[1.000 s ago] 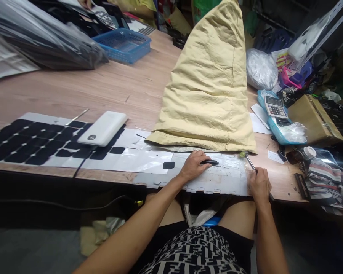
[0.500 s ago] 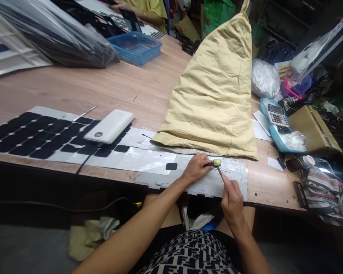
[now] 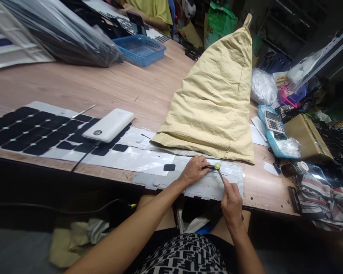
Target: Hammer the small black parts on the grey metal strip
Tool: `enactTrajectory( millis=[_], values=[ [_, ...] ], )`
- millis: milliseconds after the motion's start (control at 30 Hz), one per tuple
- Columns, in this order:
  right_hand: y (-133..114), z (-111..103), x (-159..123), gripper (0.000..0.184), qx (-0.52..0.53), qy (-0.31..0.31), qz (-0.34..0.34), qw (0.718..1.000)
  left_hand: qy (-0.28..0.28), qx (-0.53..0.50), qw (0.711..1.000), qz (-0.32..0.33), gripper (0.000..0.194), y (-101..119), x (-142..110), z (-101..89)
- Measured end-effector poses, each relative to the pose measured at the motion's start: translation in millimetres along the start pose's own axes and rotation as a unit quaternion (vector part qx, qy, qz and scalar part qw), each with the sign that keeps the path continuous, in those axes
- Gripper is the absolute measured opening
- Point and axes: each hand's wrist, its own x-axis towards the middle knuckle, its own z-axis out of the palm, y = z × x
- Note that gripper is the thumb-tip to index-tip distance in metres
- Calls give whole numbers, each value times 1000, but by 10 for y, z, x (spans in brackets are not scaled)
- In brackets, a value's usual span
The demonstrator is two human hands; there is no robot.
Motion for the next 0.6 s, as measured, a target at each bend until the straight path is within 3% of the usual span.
enactTrajectory(
  millis=[233,367,600],
  values=[
    [492,-83,166,39,-142,70,38,987,-9,-10,1000,2,17,-16,4,-2],
    [783,-55,222,34,-231,76,29,970,-13,-10,1000,5,18,-30,-19,4],
    [846,12,235,33,-234,53,59,969,-59,-17,998,29,20,-26,-18,-105]
  ],
)
